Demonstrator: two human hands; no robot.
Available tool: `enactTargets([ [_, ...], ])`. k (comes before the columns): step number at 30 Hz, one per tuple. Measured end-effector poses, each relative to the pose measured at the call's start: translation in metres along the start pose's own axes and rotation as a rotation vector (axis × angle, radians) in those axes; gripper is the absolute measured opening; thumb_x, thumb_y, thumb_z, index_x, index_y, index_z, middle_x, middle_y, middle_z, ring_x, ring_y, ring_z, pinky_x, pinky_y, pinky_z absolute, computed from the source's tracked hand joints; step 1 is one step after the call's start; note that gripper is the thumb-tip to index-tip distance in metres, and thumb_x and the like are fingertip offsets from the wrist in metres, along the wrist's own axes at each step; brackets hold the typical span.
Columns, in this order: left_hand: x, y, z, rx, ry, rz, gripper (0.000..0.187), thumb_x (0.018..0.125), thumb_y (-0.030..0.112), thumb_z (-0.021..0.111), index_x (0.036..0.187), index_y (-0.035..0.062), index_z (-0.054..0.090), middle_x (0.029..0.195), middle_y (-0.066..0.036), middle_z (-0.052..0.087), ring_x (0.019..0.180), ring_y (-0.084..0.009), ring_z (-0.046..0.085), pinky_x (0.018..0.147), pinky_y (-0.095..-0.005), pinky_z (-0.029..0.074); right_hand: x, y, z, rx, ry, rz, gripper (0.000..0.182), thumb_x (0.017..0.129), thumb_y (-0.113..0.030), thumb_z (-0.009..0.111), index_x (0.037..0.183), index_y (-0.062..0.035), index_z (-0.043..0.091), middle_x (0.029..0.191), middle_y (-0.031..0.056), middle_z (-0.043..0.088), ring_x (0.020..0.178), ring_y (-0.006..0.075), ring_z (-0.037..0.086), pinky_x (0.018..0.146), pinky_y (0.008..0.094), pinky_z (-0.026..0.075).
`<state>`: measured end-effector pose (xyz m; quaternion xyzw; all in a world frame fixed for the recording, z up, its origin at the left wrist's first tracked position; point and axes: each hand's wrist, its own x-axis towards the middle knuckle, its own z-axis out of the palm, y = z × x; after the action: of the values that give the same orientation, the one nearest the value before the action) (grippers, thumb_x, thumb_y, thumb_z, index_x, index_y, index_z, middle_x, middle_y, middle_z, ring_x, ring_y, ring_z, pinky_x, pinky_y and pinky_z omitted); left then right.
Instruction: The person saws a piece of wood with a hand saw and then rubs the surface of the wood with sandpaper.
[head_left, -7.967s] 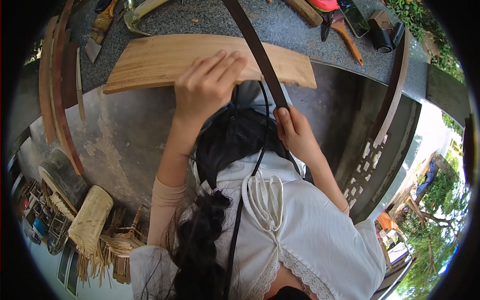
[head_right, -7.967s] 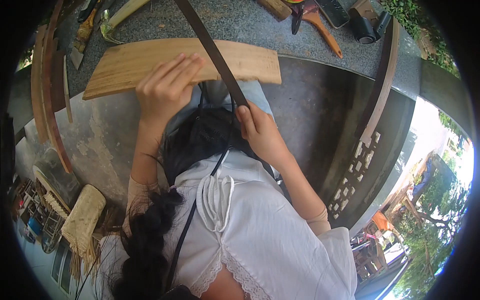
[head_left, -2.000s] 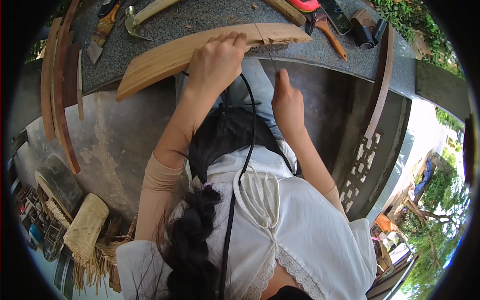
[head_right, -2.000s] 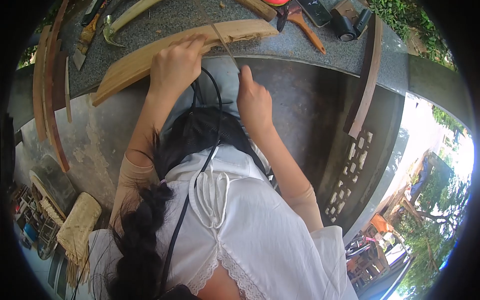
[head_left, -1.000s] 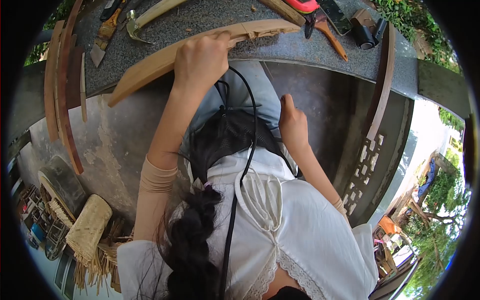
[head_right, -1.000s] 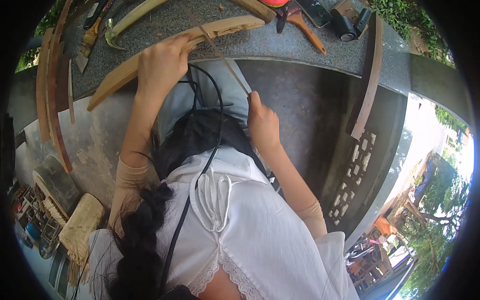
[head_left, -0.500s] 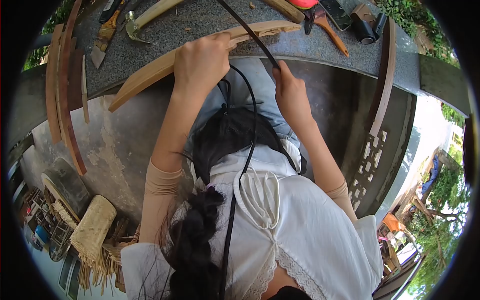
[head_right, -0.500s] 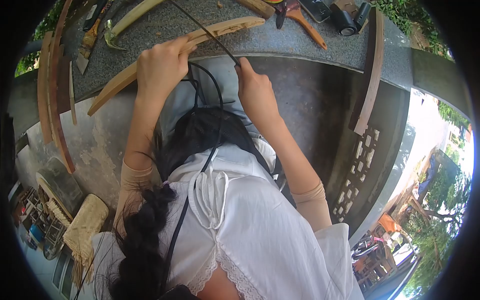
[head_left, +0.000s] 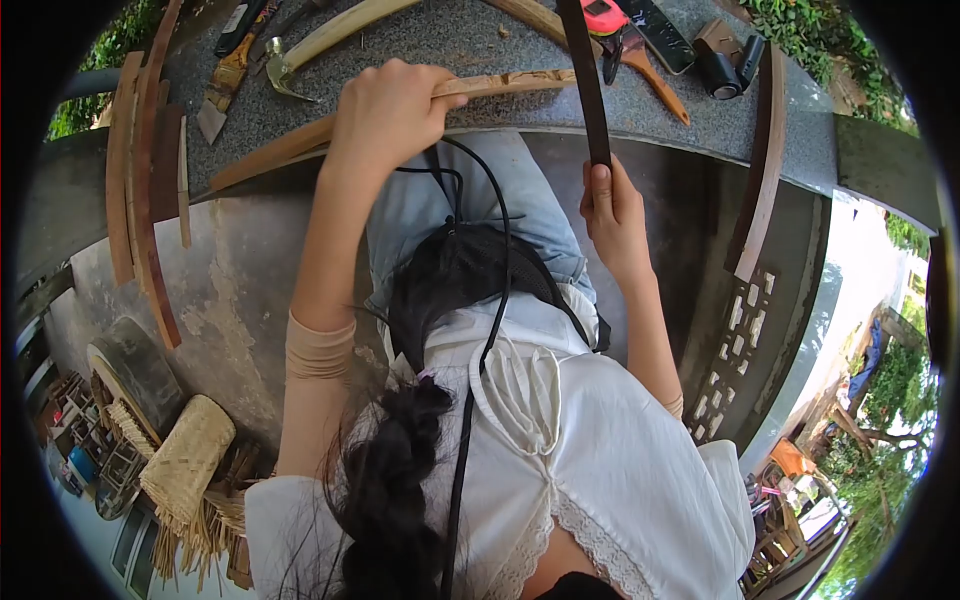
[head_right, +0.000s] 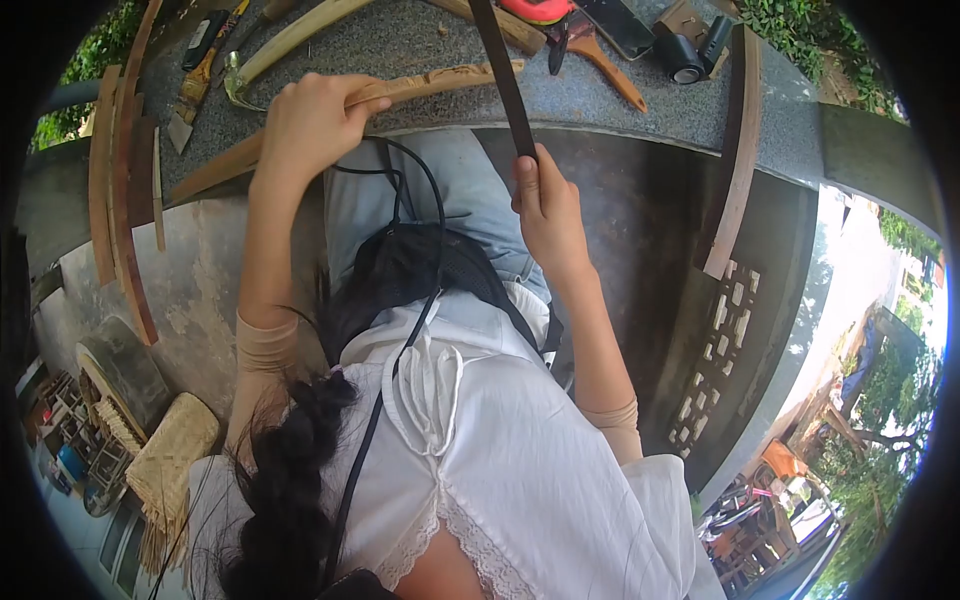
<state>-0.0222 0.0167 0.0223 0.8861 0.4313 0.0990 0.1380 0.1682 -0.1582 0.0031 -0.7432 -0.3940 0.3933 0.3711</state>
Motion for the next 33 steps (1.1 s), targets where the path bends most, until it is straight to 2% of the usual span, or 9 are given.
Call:
enactTargets([
  [2, 0.017, -0.012, -0.006, -0.019, -0.046, 0.054, 0.023, 0.081, 0.033, 0.068, 0.089, 0.0122, 0.073, 0.065, -0.014, 0.063, 0.061, -0.03, 0.063, 0.059, -0.0396, 0.048, -0.002, 0.005, -0.003, -0.025, 0.036, -0.007, 0.035, 0.102, -0.033, 0.039, 0.091, -0.0022, 0.051, 0.055, 0.0051, 0.044, 0.051, 0.0139, 0.045, 0.052, 0.0307, 0.038],
  [4, 0.039, -0.027, -0.008, -0.078, -0.258, 0.087, 0.034, 0.081, 0.034, 0.068, 0.067, 0.0037, 0.062, 0.055, -0.013, 0.057, 0.051, -0.0278, 0.055, 0.055, -0.0405, 0.043, -0.005, 0.01, -0.006, -0.136, 0.191, -0.131, 0.033, 0.102, -0.031, 0.039, 0.091, -0.0025, 0.051, 0.054, 0.0068, 0.044, 0.048, 0.0166, 0.046, 0.049, 0.0323, 0.038],
  [6, 0.062, -0.043, -0.005, -0.168, -0.274, 0.115, 0.043, 0.078, 0.035, 0.071, 0.059, 0.0012, 0.052, 0.052, -0.013, 0.051, 0.047, -0.0242, 0.046, 0.051, -0.0388, 0.037, -0.006, 0.014, -0.014, -0.185, 0.199, -0.163, 0.031, 0.102, -0.029, 0.04, 0.091, -0.0028, 0.051, 0.054, 0.0088, 0.046, 0.046, 0.0184, 0.046, 0.047, 0.033, 0.037],
  [10, 0.089, -0.063, 0.009, -0.103, -0.377, 0.133, 0.031, 0.078, 0.032, 0.072, 0.076, 0.0017, 0.064, 0.063, -0.012, 0.058, 0.058, -0.0185, 0.051, 0.056, -0.0353, 0.038, -0.005, 0.017, -0.027, -0.278, 0.238, -0.194, 0.027, 0.102, -0.026, 0.041, 0.09, -0.0026, 0.049, 0.055, 0.0131, 0.046, 0.046, 0.0266, 0.046, 0.047, 0.0352, 0.037],
  [12, 0.09, -0.075, 0.025, -0.282, -0.212, 0.297, 0.031, 0.076, 0.032, 0.073, 0.084, 0.0024, 0.064, 0.073, -0.013, 0.062, 0.069, -0.0215, 0.058, 0.062, -0.0346, 0.043, -0.001, 0.018, -0.036, -0.404, 0.251, -0.216, 0.025, 0.101, -0.024, 0.043, 0.091, -0.0025, 0.049, 0.055, 0.0159, 0.044, 0.046, 0.0322, 0.045, 0.047, 0.0366, 0.036],
  [13, 0.092, -0.073, 0.02, -0.276, -0.329, 0.256, 0.034, 0.076, 0.033, 0.072, 0.089, 0.0022, 0.064, 0.082, -0.015, 0.065, 0.079, -0.0257, 0.061, 0.07, -0.0359, 0.046, 0.0, 0.015, -0.04, -0.444, 0.257, -0.231, 0.02, 0.1, -0.02, 0.045, 0.092, -0.0022, 0.05, 0.057, 0.0183, 0.047, 0.048, 0.036, 0.048, 0.047, 0.0398, 0.037],
  [16, 0.088, -0.078, 0.035, -0.312, -0.211, 0.29, 0.035, 0.076, 0.034, 0.072, 0.088, 0.0018, 0.065, 0.084, -0.015, 0.065, 0.08, -0.0289, 0.061, 0.071, -0.0382, 0.046, 0.008, 0.012, -0.048, -0.579, 0.291, -0.308, 0.017, 0.098, -0.018, 0.046, 0.093, -0.0027, 0.052, 0.061, 0.0201, 0.053, 0.054, 0.0385, 0.055, 0.049, 0.0441, 0.039],
  [23, 0.075, -0.077, 0.054, -0.322, -0.093, 0.229, 0.033, 0.08, 0.033, 0.068, 0.096, 0.004, 0.065, 0.102, -0.014, 0.06, 0.102, -0.0312, 0.056, 0.087, -0.0411, 0.045, 0.038, 0.006, -0.062, -0.926, 0.204, -0.36, 0.02, 0.098, -0.026, 0.045, 0.096, -0.0073, 0.053, 0.068, 0.02, 0.062, 0.067, 0.0415, 0.061, 0.056, 0.0495, 0.046],
  [33, 0.073, -0.032, 0.058, -0.299, -0.071, 0.216, 0.032, 0.079, 0.033, 0.068, 0.099, 0.0082, 0.069, 0.107, -0.01, 0.061, 0.101, -0.0322, 0.06, 0.085, -0.0434, 0.048, 0.06, -0.019, -0.053, -0.924, 0.179, -0.474, 0.021, 0.098, -0.023, 0.046, 0.101, -0.0043, 0.055, 0.073, 0.0225, 0.062, 0.068, 0.0439, 0.059, 0.057, 0.0509, 0.043],
])
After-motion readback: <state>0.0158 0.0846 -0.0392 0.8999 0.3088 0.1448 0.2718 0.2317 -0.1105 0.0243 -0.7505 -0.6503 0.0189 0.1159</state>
